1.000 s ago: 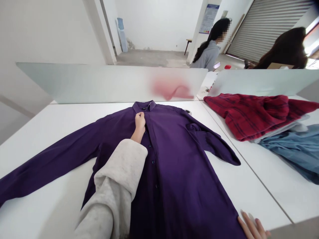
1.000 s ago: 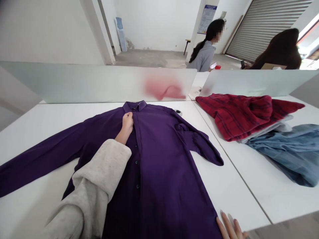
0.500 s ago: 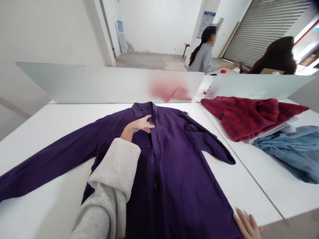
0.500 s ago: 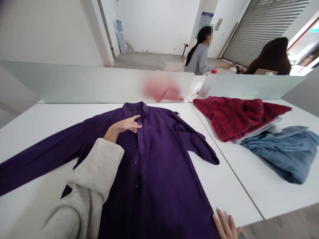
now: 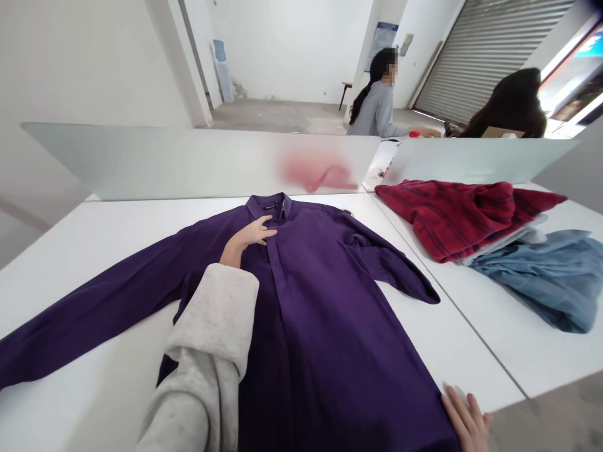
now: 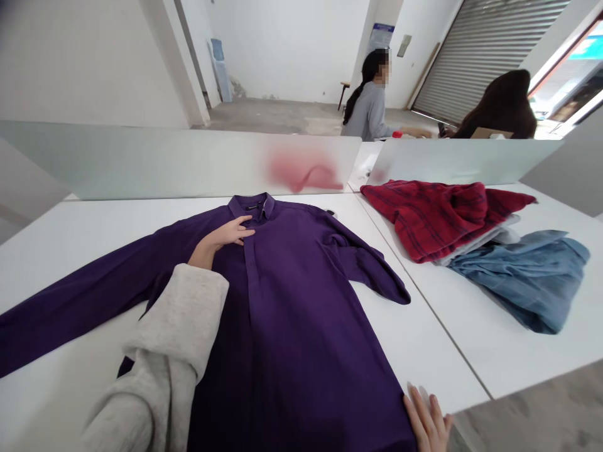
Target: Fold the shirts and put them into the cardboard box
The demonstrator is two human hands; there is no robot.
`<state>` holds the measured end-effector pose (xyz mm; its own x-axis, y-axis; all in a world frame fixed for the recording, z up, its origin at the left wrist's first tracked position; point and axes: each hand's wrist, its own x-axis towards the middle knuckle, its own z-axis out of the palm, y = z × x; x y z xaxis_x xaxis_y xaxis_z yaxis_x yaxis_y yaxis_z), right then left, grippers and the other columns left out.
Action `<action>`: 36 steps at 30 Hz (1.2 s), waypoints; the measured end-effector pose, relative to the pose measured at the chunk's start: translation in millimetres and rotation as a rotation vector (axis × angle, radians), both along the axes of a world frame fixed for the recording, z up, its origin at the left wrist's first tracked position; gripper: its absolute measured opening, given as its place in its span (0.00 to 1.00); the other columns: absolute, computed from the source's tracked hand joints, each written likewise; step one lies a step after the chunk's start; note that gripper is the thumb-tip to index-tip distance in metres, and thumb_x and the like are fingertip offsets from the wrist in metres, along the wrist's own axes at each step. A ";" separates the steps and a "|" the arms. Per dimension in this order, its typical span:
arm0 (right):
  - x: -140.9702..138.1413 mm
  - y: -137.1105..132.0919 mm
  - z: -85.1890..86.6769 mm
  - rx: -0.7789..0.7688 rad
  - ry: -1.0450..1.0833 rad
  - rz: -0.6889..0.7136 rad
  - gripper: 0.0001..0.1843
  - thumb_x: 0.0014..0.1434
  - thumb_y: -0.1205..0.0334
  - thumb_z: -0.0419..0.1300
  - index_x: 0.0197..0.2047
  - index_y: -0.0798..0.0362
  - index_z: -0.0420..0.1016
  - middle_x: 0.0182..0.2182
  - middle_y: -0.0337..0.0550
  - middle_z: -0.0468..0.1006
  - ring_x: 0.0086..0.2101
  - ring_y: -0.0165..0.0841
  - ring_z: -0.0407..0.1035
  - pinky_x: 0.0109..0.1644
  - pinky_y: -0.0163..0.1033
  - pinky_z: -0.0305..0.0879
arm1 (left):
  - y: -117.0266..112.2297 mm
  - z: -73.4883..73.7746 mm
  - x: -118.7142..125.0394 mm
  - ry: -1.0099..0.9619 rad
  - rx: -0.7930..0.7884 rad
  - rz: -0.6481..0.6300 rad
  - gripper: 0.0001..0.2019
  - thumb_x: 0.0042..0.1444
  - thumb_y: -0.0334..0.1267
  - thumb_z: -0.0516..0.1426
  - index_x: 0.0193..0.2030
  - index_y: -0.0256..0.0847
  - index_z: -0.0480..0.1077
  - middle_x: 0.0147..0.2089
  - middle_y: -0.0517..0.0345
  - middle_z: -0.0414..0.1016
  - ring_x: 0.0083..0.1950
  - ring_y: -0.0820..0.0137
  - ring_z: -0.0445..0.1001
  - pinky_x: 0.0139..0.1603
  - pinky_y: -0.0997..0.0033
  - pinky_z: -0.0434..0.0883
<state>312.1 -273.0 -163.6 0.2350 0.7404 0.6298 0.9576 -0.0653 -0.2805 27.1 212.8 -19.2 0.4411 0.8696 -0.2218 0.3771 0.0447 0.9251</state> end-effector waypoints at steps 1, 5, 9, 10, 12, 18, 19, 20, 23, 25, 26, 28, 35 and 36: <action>0.2 -0.5 2.5 -0.016 -0.003 0.008 0.33 0.63 0.47 0.41 0.70 0.44 0.48 0.67 0.45 0.52 0.65 0.53 0.42 0.65 0.65 0.34 | 0.7 -2.5 1.8 -0.021 0.028 0.011 0.34 0.48 0.32 0.61 0.64 0.36 0.57 0.31 0.58 0.73 0.27 0.72 0.73 0.29 0.72 0.73; 8.0 -11.6 16.7 -0.118 -0.090 0.081 0.34 0.63 0.51 0.42 0.70 0.49 0.46 0.67 0.48 0.50 0.65 0.52 0.43 0.65 0.64 0.38 | 1.8 -8.2 3.8 -0.062 0.095 -0.022 0.35 0.45 0.27 0.59 0.64 0.38 0.59 0.34 0.57 0.73 0.25 0.77 0.68 0.26 0.77 0.69; 28.7 -32.0 45.7 -0.274 -0.175 0.194 0.37 0.57 0.59 0.52 0.69 0.49 0.50 0.64 0.50 0.59 0.60 0.48 0.57 0.59 0.50 0.60 | 4.4 -10.8 0.0 0.053 0.288 -0.143 0.29 0.48 0.29 0.53 0.60 0.38 0.65 0.27 0.61 0.71 0.20 0.77 0.63 0.24 0.76 0.67; 36.5 -33.9 53.9 -0.280 -0.178 0.189 0.36 0.57 0.61 0.53 0.69 0.49 0.52 0.62 0.50 0.62 0.58 0.47 0.62 0.55 0.46 0.64 | 5.8 -12.0 -0.5 0.102 0.341 -0.151 0.28 0.49 0.30 0.52 0.60 0.37 0.66 0.25 0.62 0.70 0.19 0.77 0.62 0.24 0.75 0.68; 55.2 -26.8 69.0 -0.258 -0.181 0.136 0.33 0.57 0.63 0.52 0.67 0.49 0.55 0.60 0.50 0.65 0.54 0.44 0.66 0.51 0.43 0.67 | 9.5 -15.2 -0.2 0.172 0.409 -0.126 0.28 0.49 0.30 0.53 0.60 0.35 0.66 0.28 0.59 0.72 0.19 0.77 0.63 0.26 0.73 0.69; 93.5 84.1 99.6 -0.152 -0.096 -0.006 0.20 0.63 0.59 0.48 0.56 0.52 0.67 0.50 0.52 0.73 0.50 0.44 0.68 0.51 0.50 0.66 | 14.1 -23.9 6.6 0.290 0.581 0.094 0.21 0.48 0.29 0.56 0.51 0.35 0.71 0.52 0.47 0.70 0.39 0.68 0.74 0.49 0.65 0.71; 91.2 105.7 105.2 -0.096 -0.082 -0.026 0.18 0.63 0.59 0.48 0.54 0.53 0.69 0.46 0.52 0.74 0.47 0.44 0.69 0.50 0.50 0.66 | 12.3 -23.7 8.3 0.314 0.616 0.148 0.19 0.50 0.29 0.54 0.51 0.35 0.71 0.53 0.46 0.69 0.44 0.65 0.74 0.52 0.63 0.70; 86.5 125.1 111.4 -0.040 -0.074 -0.037 0.17 0.63 0.59 0.49 0.52 0.53 0.70 0.42 0.51 0.74 0.45 0.43 0.70 0.49 0.49 0.67 | 9.8 -23.1 10.4 0.335 0.650 0.202 0.18 0.53 0.29 0.52 0.51 0.35 0.71 0.54 0.45 0.68 0.48 0.63 0.73 0.55 0.62 0.68; 65.9 168.6 128.4 -0.002 -0.093 0.093 0.15 0.64 0.63 0.49 0.50 0.51 0.71 0.41 0.48 0.74 0.43 0.39 0.71 0.50 0.45 0.67 | 0.4 -20.7 20.0 0.384 0.785 0.229 0.18 0.61 0.31 0.45 0.54 0.39 0.68 0.56 0.47 0.67 0.57 0.63 0.68 0.60 0.62 0.63; 54.6 189.9 132.1 -0.122 -0.165 0.249 0.18 0.64 0.64 0.47 0.56 0.49 0.67 0.49 0.48 0.72 0.45 0.37 0.71 0.49 0.42 0.69 | -4.5 -22.0 27.6 0.434 0.895 0.073 0.18 0.64 0.36 0.43 0.56 0.41 0.66 0.59 0.51 0.67 0.61 0.66 0.64 0.63 0.65 0.60; 51.2 199.6 130.4 -0.194 -0.211 0.287 0.20 0.65 0.63 0.47 0.59 0.50 0.64 0.54 0.49 0.70 0.45 0.37 0.72 0.47 0.41 0.70 | -5.9 -24.2 30.9 0.467 0.932 -0.021 0.19 0.65 0.38 0.43 0.58 0.41 0.65 0.61 0.52 0.66 0.63 0.67 0.62 0.65 0.66 0.57; 49.3 217.3 121.3 -0.306 -0.293 0.251 0.25 0.65 0.61 0.45 0.64 0.52 0.57 0.58 0.52 0.66 0.39 0.37 0.74 0.39 0.41 0.73 | -6.3 -30.9 35.1 0.538 0.951 -0.158 0.21 0.65 0.43 0.45 0.61 0.38 0.62 0.65 0.51 0.62 0.67 0.66 0.56 0.68 0.64 0.52; 67.6 230.8 109.1 -0.338 -0.089 0.087 0.19 0.63 0.53 0.46 0.45 0.51 0.75 0.38 0.47 0.75 0.31 0.36 0.73 0.30 0.38 0.69 | 6.0 -46.2 30.5 0.695 0.859 -0.176 0.29 0.64 0.49 0.44 0.64 0.28 0.58 0.70 0.40 0.51 0.72 0.53 0.41 0.69 0.53 0.48; 71.4 226.3 115.5 -0.285 0.037 0.062 0.18 0.62 0.52 0.47 0.42 0.52 0.74 0.35 0.47 0.76 0.30 0.36 0.73 0.31 0.38 0.68 | 7.2 -46.2 30.0 0.705 0.855 -0.179 0.29 0.64 0.49 0.43 0.64 0.28 0.58 0.70 0.41 0.51 0.72 0.53 0.41 0.69 0.54 0.48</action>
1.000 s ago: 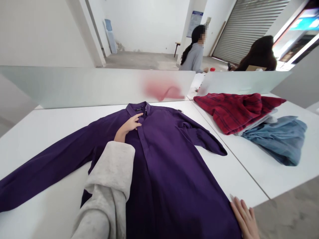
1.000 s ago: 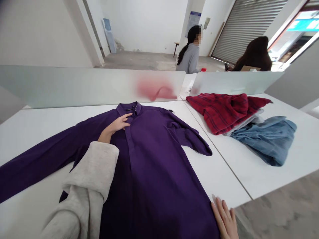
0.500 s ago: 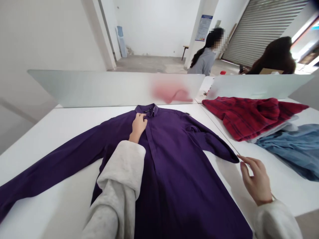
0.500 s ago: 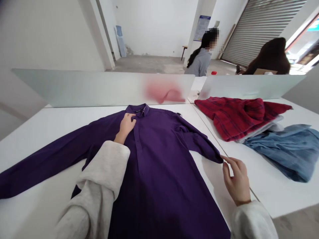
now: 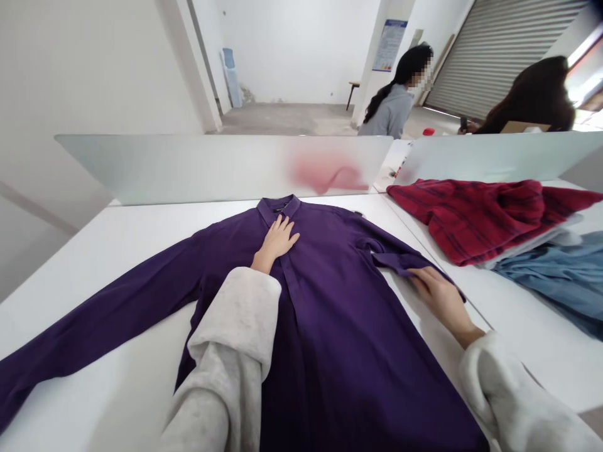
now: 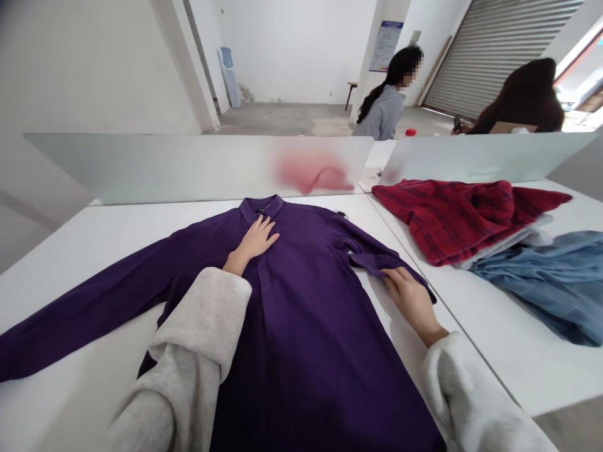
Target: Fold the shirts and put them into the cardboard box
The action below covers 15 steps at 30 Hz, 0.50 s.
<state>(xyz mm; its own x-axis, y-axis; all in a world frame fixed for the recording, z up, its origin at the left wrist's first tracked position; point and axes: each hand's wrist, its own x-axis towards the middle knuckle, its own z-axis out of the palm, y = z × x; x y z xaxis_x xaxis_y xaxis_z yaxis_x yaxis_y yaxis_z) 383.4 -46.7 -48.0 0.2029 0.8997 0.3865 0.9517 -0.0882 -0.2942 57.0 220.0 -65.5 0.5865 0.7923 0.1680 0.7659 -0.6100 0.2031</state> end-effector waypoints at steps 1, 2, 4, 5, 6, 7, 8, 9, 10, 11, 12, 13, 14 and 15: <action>4.6 -5.2 7.7 0.056 0.135 -0.076 0.17 0.61 0.50 0.50 0.39 0.52 0.73 0.30 0.46 0.75 0.28 0.35 0.71 0.30 0.38 0.67 | 0.9 0.1 -0.2 0.009 0.001 0.000 0.29 0.64 0.49 0.43 0.65 0.29 0.58 0.70 0.41 0.51 0.72 0.53 0.41 0.69 0.54 0.48; 10.6 -11.1 15.8 0.131 0.278 -0.171 0.17 0.59 0.48 0.52 0.36 0.53 0.72 0.25 0.43 0.74 0.25 0.34 0.69 0.28 0.37 0.65 | 1.6 0.3 -0.2 0.018 0.005 0.003 0.30 0.64 0.49 0.43 0.65 0.29 0.57 0.70 0.42 0.51 0.72 0.53 0.41 0.69 0.54 0.48; 28.1 -25.2 30.1 0.355 0.581 -0.355 0.16 0.53 0.47 0.57 0.31 0.53 0.67 0.18 0.37 0.67 0.19 0.30 0.62 0.23 0.35 0.60 | 2.4 0.4 0.1 0.035 0.012 0.010 0.30 0.64 0.49 0.43 0.65 0.29 0.57 0.70 0.43 0.51 0.72 0.53 0.41 0.69 0.54 0.49; 40.0 -34.1 34.7 0.498 0.730 -0.418 0.16 0.49 0.49 0.60 0.28 0.52 0.65 0.17 0.34 0.65 0.18 0.28 0.60 0.23 0.35 0.59 | 2.7 0.3 0.2 0.039 0.013 0.011 0.30 0.64 0.49 0.43 0.65 0.30 0.57 0.70 0.43 0.51 0.72 0.53 0.41 0.69 0.54 0.49; 53.7 -44.8 36.8 0.644 0.870 -0.459 0.15 0.45 0.52 0.63 0.26 0.51 0.61 0.17 0.32 0.62 0.18 0.26 0.59 0.23 0.34 0.60 | 3.0 0.2 0.2 0.040 0.011 0.008 0.30 0.64 0.49 0.42 0.65 0.29 0.57 0.70 0.43 0.51 0.72 0.53 0.41 0.69 0.54 0.49; 68.7 -57.4 36.1 0.746 0.998 -0.489 0.16 0.43 0.56 0.63 0.23 0.51 0.58 0.17 0.31 0.60 0.18 0.25 0.58 0.23 0.34 0.60 | 3.5 0.0 0.2 0.040 0.009 0.006 0.30 0.64 0.49 0.42 0.65 0.29 0.57 0.70 0.43 0.51 0.72 0.53 0.42 0.69 0.55 0.49; 84.2 -72.1 32.6 0.788 1.103 -0.521 0.16 0.41 0.60 0.63 0.22 0.50 0.55 0.18 0.31 0.58 0.18 0.24 0.57 0.24 0.35 0.61 | 3.9 -0.2 0.1 0.040 0.008 0.002 0.30 0.64 0.49 0.42 0.65 0.29 0.57 0.70 0.43 0.50 0.72 0.53 0.41 0.69 0.55 0.48; 99.1 -88.6 26.5 0.754 1.180 -0.563 0.16 0.41 0.62 0.61 0.20 0.50 0.53 0.18 0.31 0.56 0.18 0.25 0.56 0.23 0.36 0.61 | 4.5 -0.5 0.0 0.041 0.008 0.000 0.30 0.64 0.49 0.42 0.65 0.29 0.57 0.70 0.43 0.50 0.72 0.52 0.41 0.69 0.55 0.48; 112.5 -106.2 18.4 0.634 1.226 -0.609 0.13 0.43 0.62 0.59 0.19 0.50 0.54 0.17 0.33 0.55 0.17 0.26 0.56 0.21 0.38 0.61 | 5.1 -0.8 -0.1 0.042 0.009 -0.001 0.30 0.64 0.49 0.42 0.65 0.29 0.57 0.70 0.43 0.50 0.72 0.52 0.41 0.69 0.55 0.48; 123.4 -124.2 9.0 0.508 1.238 -0.635 0.10 0.44 0.62 0.57 0.19 0.49 0.56 0.18 0.35 0.56 0.17 0.28 0.57 0.20 0.41 0.61 | 5.6 -1.0 -0.2 0.044 0.010 -0.001 0.30 0.64 0.49 0.43 0.65 0.29 0.57 0.70 0.43 0.51 0.72 0.52 0.41 0.69 0.55 0.48; 131.1 -141.6 -0.6 0.421 1.228 -0.658 0.08 0.45 0.62 0.55 0.19 0.48 0.58 0.19 0.38 0.59 0.17 0.31 0.59 0.20 0.44 0.62 | 6.1 -1.3 -0.2 0.046 0.010 -0.002 0.30 0.64 0.49 0.43 0.65 0.28 0.57 0.70 0.43 0.51 0.72 0.52 0.41 0.69 0.55 0.48; 135.3 -157.4 -9.5 0.395 1.206 -0.688 0.06 0.45 0.62 0.54 0.20 0.48 0.60 0.20 0.41 0.62 0.18 0.34 0.62 0.21 0.47 0.63 | 6.4 -1.6 -0.2 0.047 0.011 -0.002 0.30 0.64 0.49 0.43 0.65 0.28 0.57 0.70 0.42 0.51 0.72 0.52 0.41 0.69 0.55 0.48; 135.8 -170.7 -16.8 0.446 1.160 -0.722 0.05 0.44 0.63 0.55 0.22 0.47 0.60 0.22 0.43 0.65 0.20 0.36 0.65 0.24 0.49 0.65 | 6.7 -1.8 -0.2 0.048 0.014 -0.001 0.30 0.64 0.49 0.43 0.65 0.28 0.57 0.70 0.42 0.51 0.72 0.52 0.41 0.69 0.55 0.48; 133.2 -180.6 -21.5 0.544 1.088 -0.753 0.04 0.43 0.63 0.55 0.24 0.46 0.61 0.25 0.44 0.68 0.23 0.39 0.69 0.27 0.51 0.67 | 6.8 -2.1 -0.2 0.050 0.018 0.000 0.30 0.64 0.49 0.42 0.65 0.29 0.57 0.70 0.42 0.51 0.72 0.52 0.41 0.69 0.55 0.48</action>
